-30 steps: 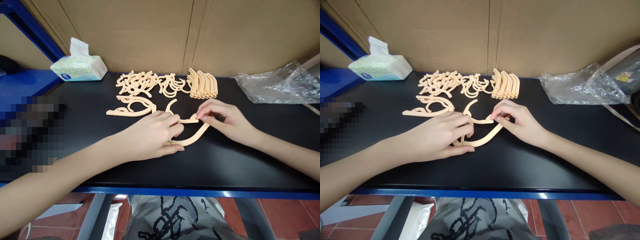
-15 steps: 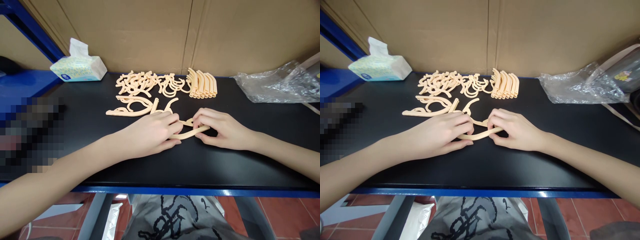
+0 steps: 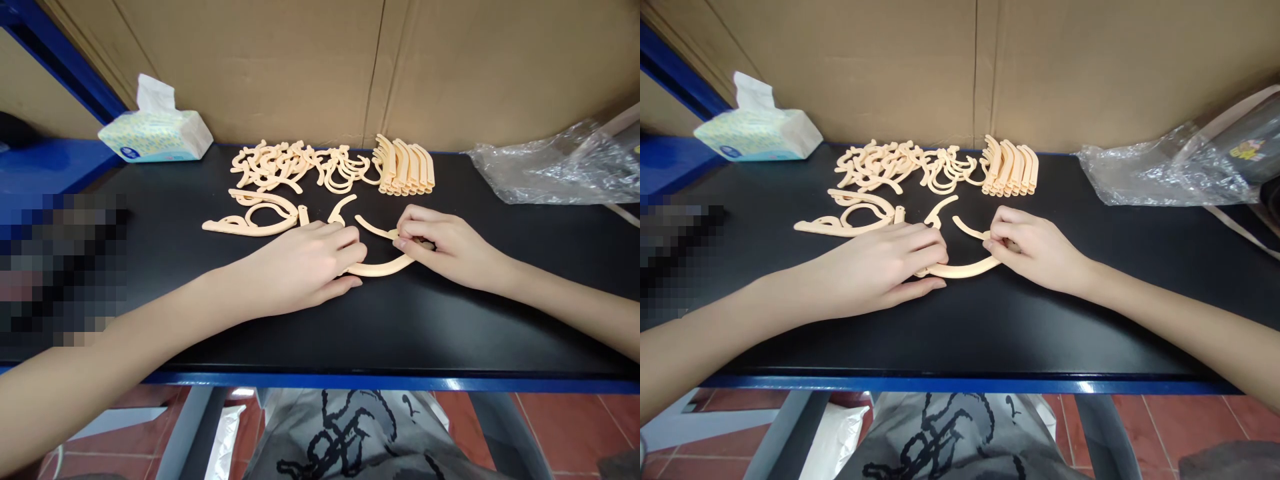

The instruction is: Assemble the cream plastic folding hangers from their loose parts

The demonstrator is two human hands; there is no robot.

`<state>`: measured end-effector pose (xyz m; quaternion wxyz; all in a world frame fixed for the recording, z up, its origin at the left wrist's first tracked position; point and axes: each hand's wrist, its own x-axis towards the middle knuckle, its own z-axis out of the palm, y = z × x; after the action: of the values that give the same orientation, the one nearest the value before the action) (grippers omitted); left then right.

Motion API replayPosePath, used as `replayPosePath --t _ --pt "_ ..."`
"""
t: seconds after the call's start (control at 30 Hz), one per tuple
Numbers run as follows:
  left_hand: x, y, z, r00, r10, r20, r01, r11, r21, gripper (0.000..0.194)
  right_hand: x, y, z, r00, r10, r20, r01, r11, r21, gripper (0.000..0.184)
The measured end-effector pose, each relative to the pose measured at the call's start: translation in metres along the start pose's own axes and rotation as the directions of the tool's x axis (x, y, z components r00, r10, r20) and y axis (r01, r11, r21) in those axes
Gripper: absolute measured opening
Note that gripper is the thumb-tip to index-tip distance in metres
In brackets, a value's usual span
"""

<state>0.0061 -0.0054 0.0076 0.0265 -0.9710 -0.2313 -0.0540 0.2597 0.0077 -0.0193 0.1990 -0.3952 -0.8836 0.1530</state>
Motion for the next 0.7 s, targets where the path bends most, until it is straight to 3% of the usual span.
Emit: replayPosePath --t 0.33,0.7 --pt "0.0000 0.0003 -0.0013 1.000 -0.017 0.023 0.017 1.000 -0.010 0.019 0.0039 0.0029 -0.0005 0.987 0.140 -0.078 -0.138 0.990 0.026 0.030" --pt "0.0017 0.0007 -0.0038 1.000 0.007 0.027 -0.007 1.000 -0.012 0.013 0.0020 0.0049 -0.0010 0.997 0.040 -0.063 -0.040 0.999 0.011 0.030"
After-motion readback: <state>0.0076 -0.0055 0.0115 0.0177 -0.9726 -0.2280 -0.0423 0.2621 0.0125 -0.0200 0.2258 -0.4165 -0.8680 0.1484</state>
